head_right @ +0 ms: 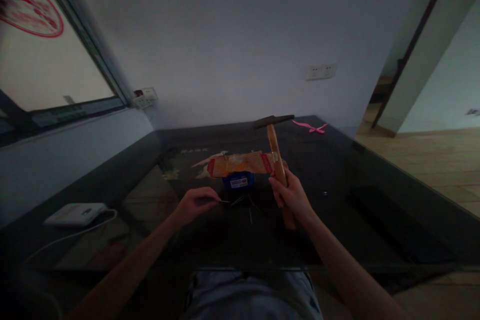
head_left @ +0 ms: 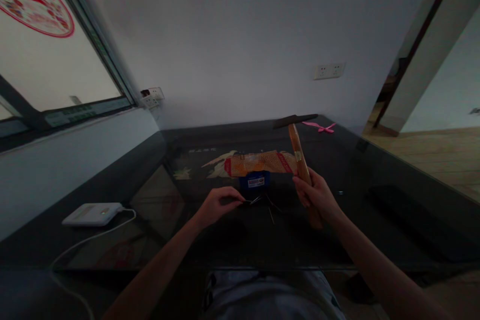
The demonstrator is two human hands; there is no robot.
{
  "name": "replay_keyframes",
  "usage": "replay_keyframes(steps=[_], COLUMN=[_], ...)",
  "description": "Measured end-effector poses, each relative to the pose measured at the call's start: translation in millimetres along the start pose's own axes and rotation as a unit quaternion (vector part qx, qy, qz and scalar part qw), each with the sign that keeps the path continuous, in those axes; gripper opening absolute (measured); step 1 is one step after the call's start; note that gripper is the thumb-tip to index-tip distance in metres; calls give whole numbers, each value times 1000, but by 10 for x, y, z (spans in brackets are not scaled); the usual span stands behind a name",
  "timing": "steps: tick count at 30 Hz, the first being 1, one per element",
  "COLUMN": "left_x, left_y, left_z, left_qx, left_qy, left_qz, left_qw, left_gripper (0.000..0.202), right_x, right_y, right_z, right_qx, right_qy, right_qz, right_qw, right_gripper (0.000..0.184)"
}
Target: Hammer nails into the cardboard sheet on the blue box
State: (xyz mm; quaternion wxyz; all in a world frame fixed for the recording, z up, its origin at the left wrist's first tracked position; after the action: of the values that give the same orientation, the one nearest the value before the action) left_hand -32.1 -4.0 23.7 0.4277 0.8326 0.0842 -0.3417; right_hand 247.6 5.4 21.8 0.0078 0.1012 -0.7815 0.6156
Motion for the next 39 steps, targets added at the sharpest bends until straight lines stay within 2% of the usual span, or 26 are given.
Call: replay_keyframes(steps=[3,5,10,13,17,21,35,39], left_x=[-44,-104,-250,-239,-134,-60,-3,1], left_y=[26,55,44,-76,-291,-426,-467,-491], left_z=[-67,-178,-689,-1016,-1258,-1279,-1222,-1219], left_qx=[14,25,2,7,6,-18,1,-12], left_qy=[37,87,223,269,266,244,201,195], left_qz=[29,32,-22,-51,-98,-128,-149,-132], left_qw=[999,995,975,962,959,961,968,972], left_gripper=[11,12,16,16,15,15,17,19], right_x=[16,27,37,29,21,26,109,131], right_y=[-23,-39,-55,-48,-36,-23,-20,-58], right_z=[7,14,20,19,21,18,35,13], right_qx=[3,7,13,11,5,6,20,9], right_qy=[5,11,12,10,0,-5,-7,-12], right_qz=[6,10,18,16,16,21,28,68], right_qw=[1000,1000,1000,1000,1000,1000,999,998], right_gripper=[25,26,26,25,23,22,27,24])
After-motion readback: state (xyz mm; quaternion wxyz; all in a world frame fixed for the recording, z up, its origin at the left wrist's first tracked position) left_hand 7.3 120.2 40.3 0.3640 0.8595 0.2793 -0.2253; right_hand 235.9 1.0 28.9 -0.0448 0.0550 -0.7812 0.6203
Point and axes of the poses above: each hand's wrist, its own z-axis away from the middle knuckle, its own x-axis out of the palm, y = z × x, the point moved 1 cm from there along -z, towards the middle knuckle, and after that the axes turned 5 degrees about -z, right-handed, at the moved point
